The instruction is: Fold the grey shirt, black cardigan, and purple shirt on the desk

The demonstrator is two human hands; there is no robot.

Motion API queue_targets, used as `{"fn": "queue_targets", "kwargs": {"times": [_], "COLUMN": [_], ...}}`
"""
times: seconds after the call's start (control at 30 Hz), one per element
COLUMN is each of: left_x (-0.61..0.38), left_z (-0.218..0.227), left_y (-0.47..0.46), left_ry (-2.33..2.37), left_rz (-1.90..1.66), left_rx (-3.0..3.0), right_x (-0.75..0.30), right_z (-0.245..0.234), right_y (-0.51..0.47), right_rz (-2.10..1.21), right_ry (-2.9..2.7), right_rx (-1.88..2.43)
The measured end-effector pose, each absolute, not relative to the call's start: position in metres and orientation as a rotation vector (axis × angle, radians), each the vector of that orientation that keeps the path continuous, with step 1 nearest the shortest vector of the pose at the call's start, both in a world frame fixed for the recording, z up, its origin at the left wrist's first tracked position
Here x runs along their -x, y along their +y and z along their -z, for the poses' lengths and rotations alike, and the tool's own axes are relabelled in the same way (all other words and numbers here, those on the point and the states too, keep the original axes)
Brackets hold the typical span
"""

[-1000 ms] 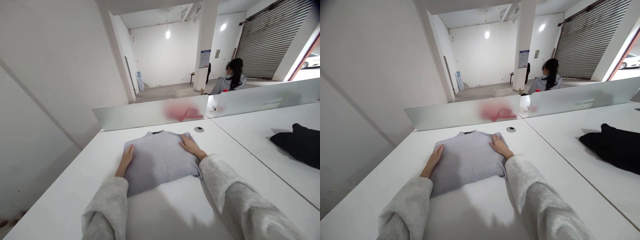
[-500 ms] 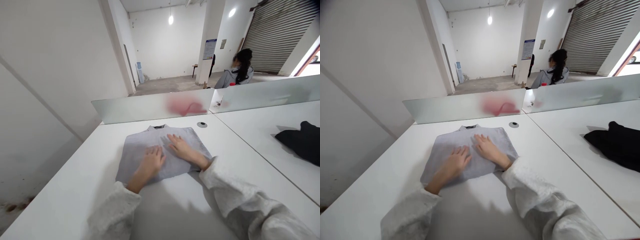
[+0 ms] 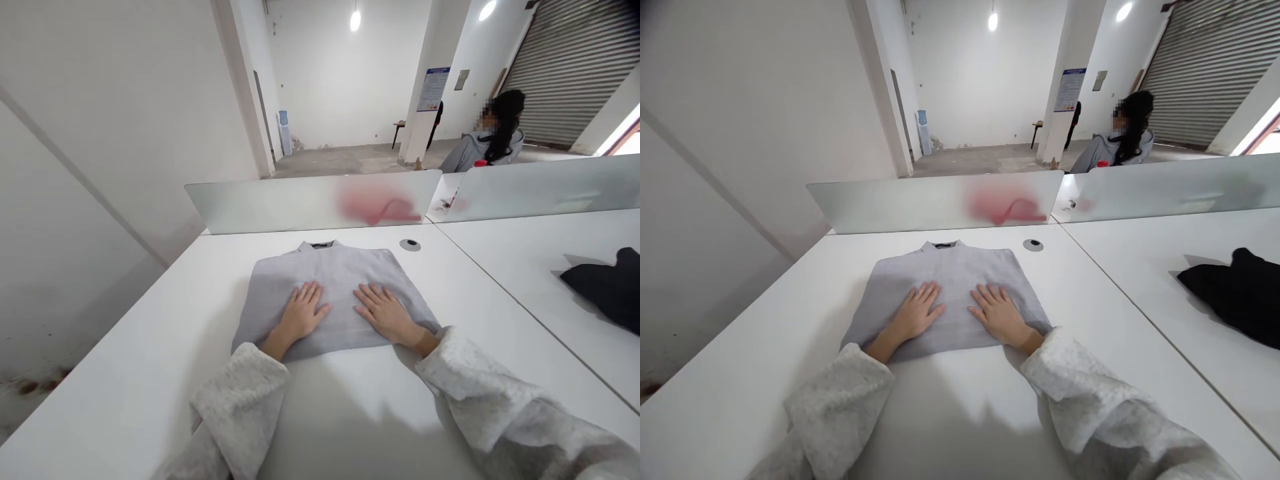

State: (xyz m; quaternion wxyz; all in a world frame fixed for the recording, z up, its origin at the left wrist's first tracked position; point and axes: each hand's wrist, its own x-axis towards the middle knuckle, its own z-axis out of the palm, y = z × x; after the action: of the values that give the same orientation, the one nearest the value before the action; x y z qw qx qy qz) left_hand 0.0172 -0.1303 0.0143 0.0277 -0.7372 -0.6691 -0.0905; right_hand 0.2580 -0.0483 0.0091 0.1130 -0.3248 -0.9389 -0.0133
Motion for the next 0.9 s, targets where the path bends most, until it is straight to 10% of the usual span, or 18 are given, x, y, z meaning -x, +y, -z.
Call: {"fn": "queue_targets", "kwargs": {"times": [0.3,0.9], "left_x": [0.049,0.049], "left_z": [-0.017,-0.014], "left_y": [-0.128,-0.128], "left_ry": [-2.469,-2.414], "left_rz": [0.175,0.112], "left_rx": [1.825,1.788], "right_x": [-0.368,-0.375], "right_z": [0.007,0.007], "right_y": [0.018,0.023], "right_rz": [-0.022,0.035], "right_ry": [-2.536,-2.426], "right_rx": [1.653,1.597]}}
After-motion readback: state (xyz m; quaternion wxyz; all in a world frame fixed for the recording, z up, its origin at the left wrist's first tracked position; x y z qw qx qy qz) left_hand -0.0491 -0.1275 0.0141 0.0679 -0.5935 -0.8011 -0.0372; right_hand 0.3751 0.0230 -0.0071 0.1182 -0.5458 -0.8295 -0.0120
